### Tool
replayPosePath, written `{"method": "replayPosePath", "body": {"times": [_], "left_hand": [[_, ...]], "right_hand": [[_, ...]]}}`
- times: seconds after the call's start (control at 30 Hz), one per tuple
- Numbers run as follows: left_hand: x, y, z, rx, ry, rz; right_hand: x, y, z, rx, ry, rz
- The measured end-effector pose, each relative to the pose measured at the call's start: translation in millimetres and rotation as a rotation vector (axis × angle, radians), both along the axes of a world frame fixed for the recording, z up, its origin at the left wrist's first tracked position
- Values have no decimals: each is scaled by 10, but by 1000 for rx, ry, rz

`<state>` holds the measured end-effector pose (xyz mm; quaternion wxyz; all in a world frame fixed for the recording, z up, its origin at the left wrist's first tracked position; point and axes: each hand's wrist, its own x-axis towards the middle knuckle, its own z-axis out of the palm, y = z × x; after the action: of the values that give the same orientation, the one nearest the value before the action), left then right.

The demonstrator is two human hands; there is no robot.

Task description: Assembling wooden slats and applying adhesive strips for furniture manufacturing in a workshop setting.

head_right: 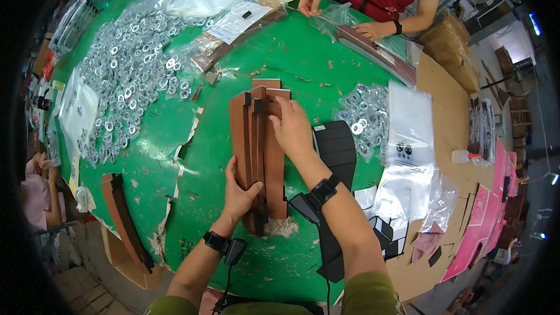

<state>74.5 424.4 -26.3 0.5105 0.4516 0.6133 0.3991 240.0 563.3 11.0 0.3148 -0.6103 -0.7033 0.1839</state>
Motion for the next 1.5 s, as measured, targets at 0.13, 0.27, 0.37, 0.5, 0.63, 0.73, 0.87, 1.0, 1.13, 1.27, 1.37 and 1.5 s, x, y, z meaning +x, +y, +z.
{"method": "replayPosePath", "body": {"times": [0.13, 0.27, 0.37, 0.5, 0.63, 0.73, 0.87, 1.0, 1.13, 1.27, 1.37, 1.5], "left_hand": [[26, -6, 77, -69, -55, -6], [-86, -99, 63, -102, -58, -46], [-222, -216, 96, -61, -55, -97], [-314, -364, 89, -67, 14, -143], [-328, -437, 46, -43, 11, -157], [-346, -454, 2, -40, -34, -154], [-366, -464, -3, -45, -58, -157], [-400, -474, -10, -54, -49, -172], [-407, -451, 9, -51, -28, -185], [-442, -453, -23, -67, -67, -177], [-438, -433, 0, -146, -139, -148], [-445, -419, 17, -65, -46, -194]], "right_hand": [[-69, 102, -250, 234, 92, -41], [-83, 170, -324, -36, 302, -105], [-118, 160, -299, -48, 466, -81], [-181, 57, -259, -93, 402, -82], [-146, -14, -264, 14, 266, 32], [-149, -74, -171, -146, 323, 83], [-63, -62, -213, -171, 373, 84], [-38, -43, -213, -272, 368, 68], [-35, -24, -239, -174, 444, 113], [-65, -2, -255, -154, 470, 157], [-45, 9, -282, -160, 433, 154], [-60, 17, -294, -250, 491, 158]]}}
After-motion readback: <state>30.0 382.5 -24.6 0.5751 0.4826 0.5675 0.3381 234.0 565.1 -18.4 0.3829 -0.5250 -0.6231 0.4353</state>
